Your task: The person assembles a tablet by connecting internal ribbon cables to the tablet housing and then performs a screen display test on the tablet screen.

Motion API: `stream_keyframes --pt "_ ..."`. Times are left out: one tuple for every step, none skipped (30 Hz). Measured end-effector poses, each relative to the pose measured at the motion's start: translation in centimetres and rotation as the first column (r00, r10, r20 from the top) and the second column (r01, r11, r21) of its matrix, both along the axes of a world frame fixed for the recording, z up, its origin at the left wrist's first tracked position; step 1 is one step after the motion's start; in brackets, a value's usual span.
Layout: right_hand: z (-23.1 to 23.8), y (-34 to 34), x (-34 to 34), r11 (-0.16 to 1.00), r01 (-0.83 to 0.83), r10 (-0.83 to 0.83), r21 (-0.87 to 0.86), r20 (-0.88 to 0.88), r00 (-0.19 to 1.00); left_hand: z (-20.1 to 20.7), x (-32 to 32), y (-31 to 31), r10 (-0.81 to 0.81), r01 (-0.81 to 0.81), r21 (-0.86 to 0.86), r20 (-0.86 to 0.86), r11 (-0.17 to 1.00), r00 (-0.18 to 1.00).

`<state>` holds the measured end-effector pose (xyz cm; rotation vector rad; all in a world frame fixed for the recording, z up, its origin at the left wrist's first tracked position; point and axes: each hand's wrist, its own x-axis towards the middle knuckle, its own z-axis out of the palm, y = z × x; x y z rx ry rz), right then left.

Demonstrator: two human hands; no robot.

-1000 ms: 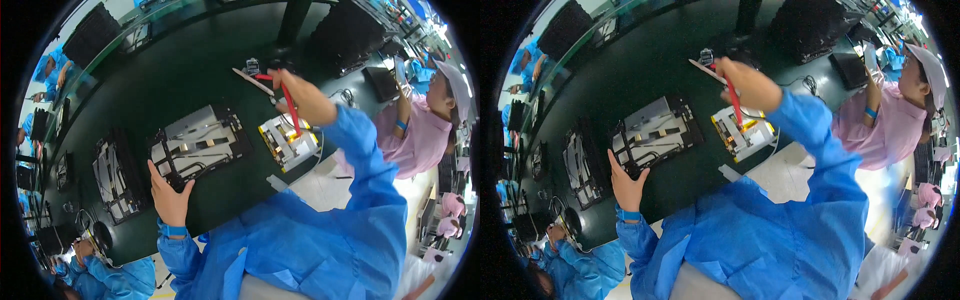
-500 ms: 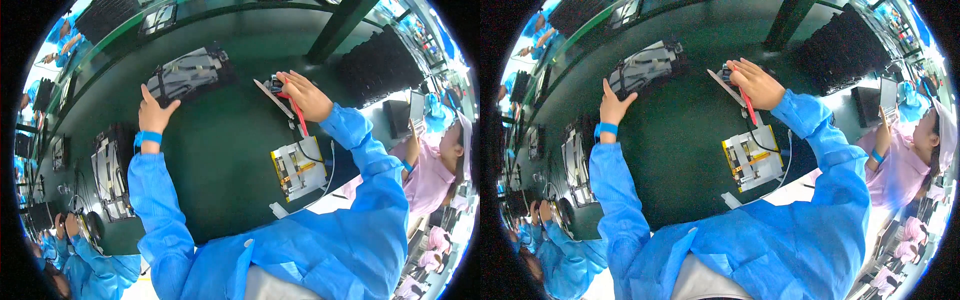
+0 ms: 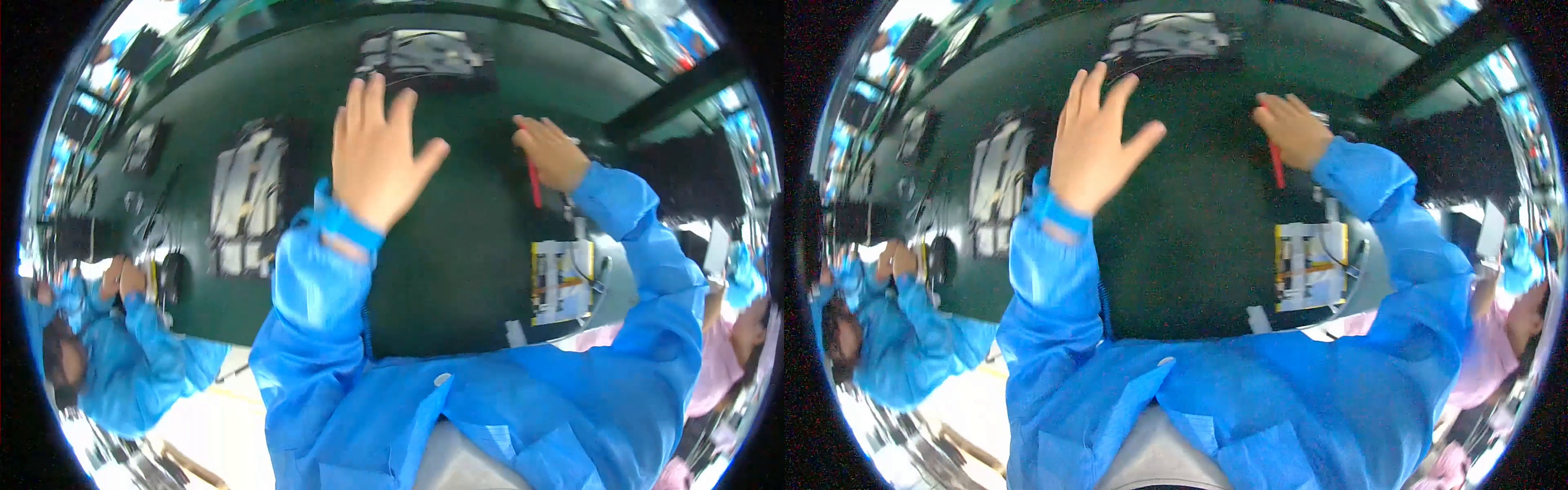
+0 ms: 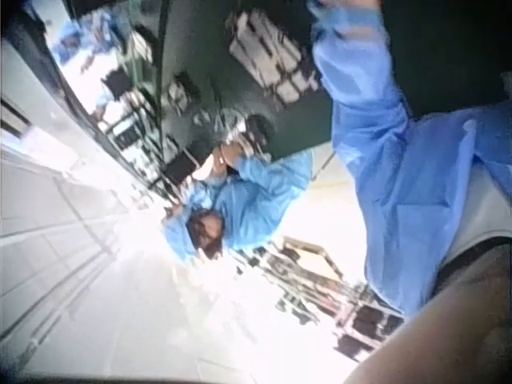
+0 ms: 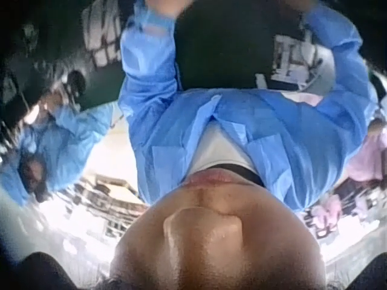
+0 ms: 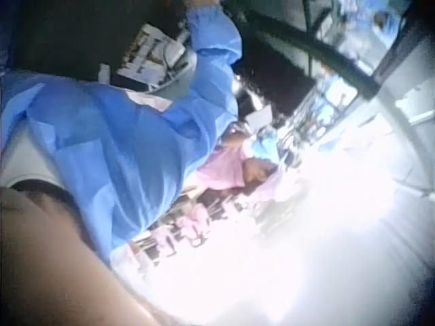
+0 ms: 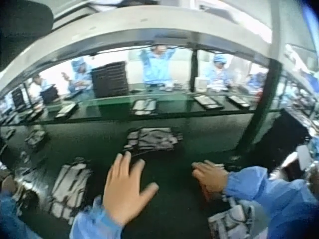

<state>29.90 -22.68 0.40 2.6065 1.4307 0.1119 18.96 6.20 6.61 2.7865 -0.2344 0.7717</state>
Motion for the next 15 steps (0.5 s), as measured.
stream_keyframes --pt "-0.1 0.3 0.3 0.998 0.036 -0.036 -0.058 0.014 0.999 1.9 -3.3 0.7 -0.018 0.018 0.014 -0.049 1.000 0.999" --pt "0.1 0.8 0.2 0.999 0.007 -0.007 -0.051 -0.001 1.000 3.3 -6.1 2.1 0.053 -0.051 0.027 -0.068 0.998 0.996" --pt "0.8 1.1 0.1 0.992 0.008 0.002 -0.128 0.080 0.997 4.0 -8.3 4.0 0.120 -0.117 0.035 -0.081 0.993 0.989" --pt "1.7 1.8 -0.3 0.979 0.023 0.011 -0.202 0.165 0.986 3.8 -10.0 6.7 0.169 -0.181 -0.100 -0.120 0.978 0.978" --pt "2.7 3.1 -0.8 0.980 0.008 0.024 -0.198 0.159 0.987 3.2 -11.3 9.8 0.208 -0.241 -0.227 -0.162 0.944 0.965" --pt "4.2 5.1 -1.6 0.988 0.001 0.003 -0.154 0.027 1.000 2.0 -12.4 13.4 0.326 -0.360 -0.259 -0.167 0.896 0.930" --pt "5.3 7.1 -2.4 0.994 -0.001 -0.011 -0.109 -0.110 0.994 0.3 -13.6 16.9 0.439 -0.473 -0.287 -0.178 0.833 0.881" --pt "6.0 9.1 -3.4 0.998 -0.062 0.062 0.007 -0.204 0.977 -1.7 -14.3 20.7 0.485 -0.522 -0.304 -0.193 0.797 0.853" --pt "5.4 11.6 -3.7 0.981 -0.140 0.175 0.135 -0.296 0.939 -3.5 -15.0 24.3 0.531 -0.570 -0.319 -0.207 0.757 0.822" --pt "4.5 14.0 -4.1 0.946 -0.195 0.285 0.261 -0.372 0.884 -5.3 -15.6 27.1 0.532 -0.570 -0.321 -0.205 0.756 0.822" --pt "4.5 17.4 -5.5 0.923 -0.142 0.324 0.358 -0.523 0.788 -6.9 -16.3 29.5 0.347 -0.494 -0.569 -0.353 0.657 0.869" --pt "2.8 20.2 -6.1 0.924 0.000 0.290 0.382 -0.700 0.653 -7.8 -16.1 30.5 0.104 -0.417 -0.771 -0.423 0.480 0.900" --pt "2.6 23.4 -7.3 0.943 0.150 0.179 0.298 -0.832 0.526 -8.0 -15.8 30.5 0.096 -0.413 -0.774 -0.422 0.480 0.902" --pt "1.3 26.3 -8.1 0.913 0.304 0.134 0.271 -0.905 0.404 -8.2 -15.6 30.2 0.097 -0.434 -0.737 -0.453 0.519 0.886" --pt "0.0 28.6 -8.8 0.863 0.453 0.103 0.222 -0.957 0.273 -8.2 -15.2 29.6 0.094 -0.445 -0.699 -0.480 0.559 0.872"
